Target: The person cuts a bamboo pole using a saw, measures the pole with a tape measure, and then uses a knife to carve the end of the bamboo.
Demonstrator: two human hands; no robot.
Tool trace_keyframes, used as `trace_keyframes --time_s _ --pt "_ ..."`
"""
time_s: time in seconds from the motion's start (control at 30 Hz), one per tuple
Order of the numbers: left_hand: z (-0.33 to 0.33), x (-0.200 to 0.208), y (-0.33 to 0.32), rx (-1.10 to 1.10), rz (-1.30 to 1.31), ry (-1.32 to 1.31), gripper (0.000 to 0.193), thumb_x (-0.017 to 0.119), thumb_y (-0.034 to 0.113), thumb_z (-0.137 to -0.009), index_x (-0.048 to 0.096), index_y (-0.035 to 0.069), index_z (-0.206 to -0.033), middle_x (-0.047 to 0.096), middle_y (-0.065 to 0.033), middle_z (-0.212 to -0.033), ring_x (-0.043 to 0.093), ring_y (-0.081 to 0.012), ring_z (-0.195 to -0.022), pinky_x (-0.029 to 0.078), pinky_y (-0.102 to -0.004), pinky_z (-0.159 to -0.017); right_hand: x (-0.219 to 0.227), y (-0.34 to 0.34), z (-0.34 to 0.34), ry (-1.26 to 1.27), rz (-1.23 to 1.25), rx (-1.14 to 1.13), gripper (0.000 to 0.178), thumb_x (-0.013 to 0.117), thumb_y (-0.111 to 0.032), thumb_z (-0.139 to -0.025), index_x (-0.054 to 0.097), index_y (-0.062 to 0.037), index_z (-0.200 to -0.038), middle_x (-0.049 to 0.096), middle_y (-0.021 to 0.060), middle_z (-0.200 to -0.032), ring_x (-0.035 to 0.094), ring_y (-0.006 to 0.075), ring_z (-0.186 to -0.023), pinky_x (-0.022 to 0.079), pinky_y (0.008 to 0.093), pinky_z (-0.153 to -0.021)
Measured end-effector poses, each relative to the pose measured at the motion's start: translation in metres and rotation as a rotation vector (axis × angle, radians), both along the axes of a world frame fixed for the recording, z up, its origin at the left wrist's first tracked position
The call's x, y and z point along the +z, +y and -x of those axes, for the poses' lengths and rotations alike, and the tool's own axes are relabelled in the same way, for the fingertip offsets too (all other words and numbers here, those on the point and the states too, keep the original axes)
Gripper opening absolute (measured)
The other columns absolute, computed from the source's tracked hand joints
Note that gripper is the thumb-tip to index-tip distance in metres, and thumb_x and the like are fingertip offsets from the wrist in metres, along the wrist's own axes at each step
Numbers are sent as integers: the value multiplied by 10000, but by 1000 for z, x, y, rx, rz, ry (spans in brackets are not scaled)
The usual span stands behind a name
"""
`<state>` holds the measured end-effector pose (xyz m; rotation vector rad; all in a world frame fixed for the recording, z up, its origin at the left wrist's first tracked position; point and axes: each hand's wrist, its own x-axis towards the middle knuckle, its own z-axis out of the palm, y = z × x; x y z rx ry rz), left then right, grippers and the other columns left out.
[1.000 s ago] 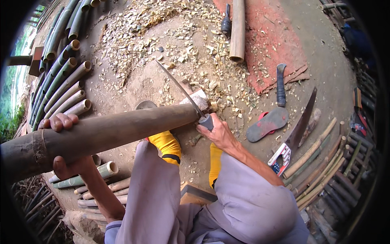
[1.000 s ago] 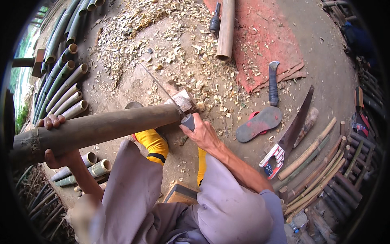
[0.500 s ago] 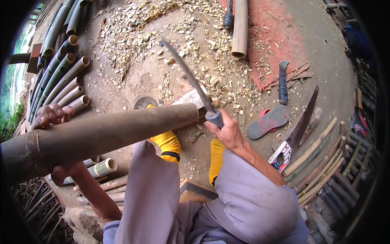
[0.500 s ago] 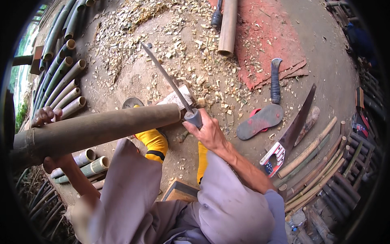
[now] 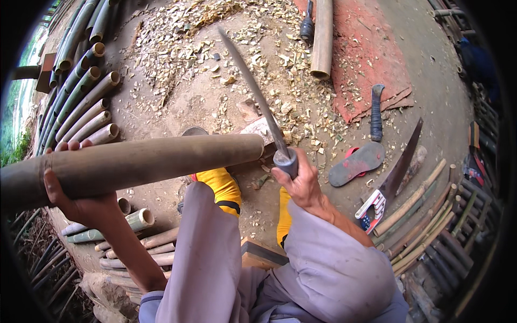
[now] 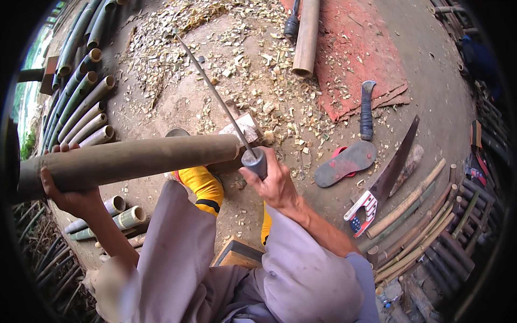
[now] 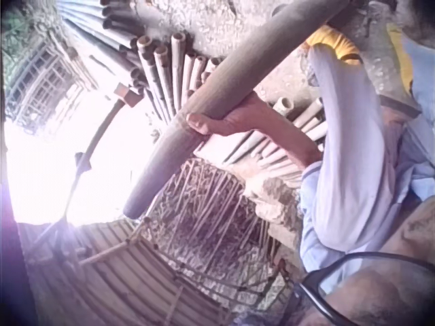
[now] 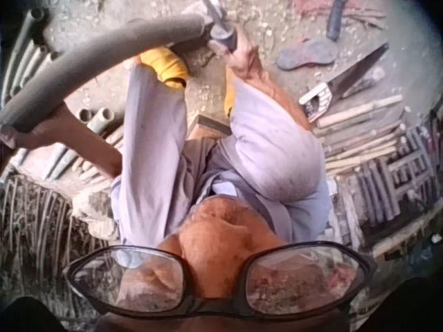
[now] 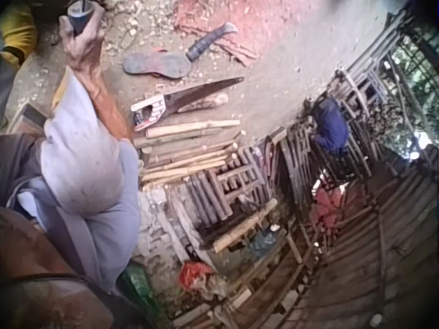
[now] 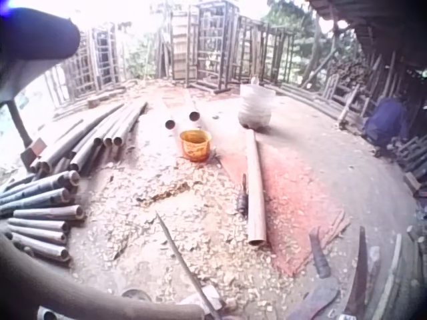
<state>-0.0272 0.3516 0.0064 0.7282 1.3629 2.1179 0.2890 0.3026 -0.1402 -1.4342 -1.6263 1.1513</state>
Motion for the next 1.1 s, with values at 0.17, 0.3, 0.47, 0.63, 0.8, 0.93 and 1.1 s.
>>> trace_keyframes --time_s 0.17,0.3,0.47,0.63,0.8,0.93,1.1 --pt "-17 -3 -3 32 18 8 510 548 332 -824 441 -45 -1150 515 -191 -1055 530 -288 -991 452 -434 -921 -25 -6 -4 -228 87 43 431 632 -314 -866 450 27 -1057 633 157 -732 672 310 -710 521 347 -553" --pt "-18 1 -10 -16 -30 12 542 589 327 -774 423 -10 -1165 481 -147 -1028 514 -258 -954 434 -407 -891 -45 3 -10 -99 416 53 419 629 -315 -867 475 39 -1030 646 185 -757 671 326 -715 522 350 -568" --pt "7 -6 -19 -156 -116 -18 622 594 351 -743 386 -11 -1205 446 -144 -1042 489 -258 -955 401 -424 -911 13 -2 -2 -3 -134 -4 419 642 -328 -857 487 21 -1030 642 179 -760 674 307 -716 520 373 -591" --pt "2 -8 -17 -288 -200 -63 611 578 333 -736 389 -30 -1190 430 -148 -1024 474 -260 -945 359 -424 -936 -34 4 -7 -221 256 162 475 639 -372 -851 462 28 -1036 652 202 -784 668 362 -776 522 411 -593" --pt "20 -13 -19 -414 -290 -35 706 628 381 -693 372 -11 -1222 421 -139 -1029 469 -250 -940 381 -423 -892 -2 1 -10 -46 168 87 469 648 -374 -844 478 16 -1041 650 178 -774 676 325 -772 524 384 -579" --pt "18 -7 -23 -477 -326 18 758 671 395 -658 365 -25 -1210 416 -131 -1004 478 -243 -926 387 -410 -885 13 2 -5 6 -132 24 428 650 -336 -849 479 4 -1045 638 160 -729 677 286 -678 526 345 -538" --pt "16 -17 -16 -514 -378 47 771 674 424 -648 367 -27 -1193 419 -132 -1012 479 -241 -915 385 -402 -866 -57 7 -23 -172 376 47 457 654 -349 -841 488 39 -1015 653 168 -767 675 301 -695 524 385 -577"
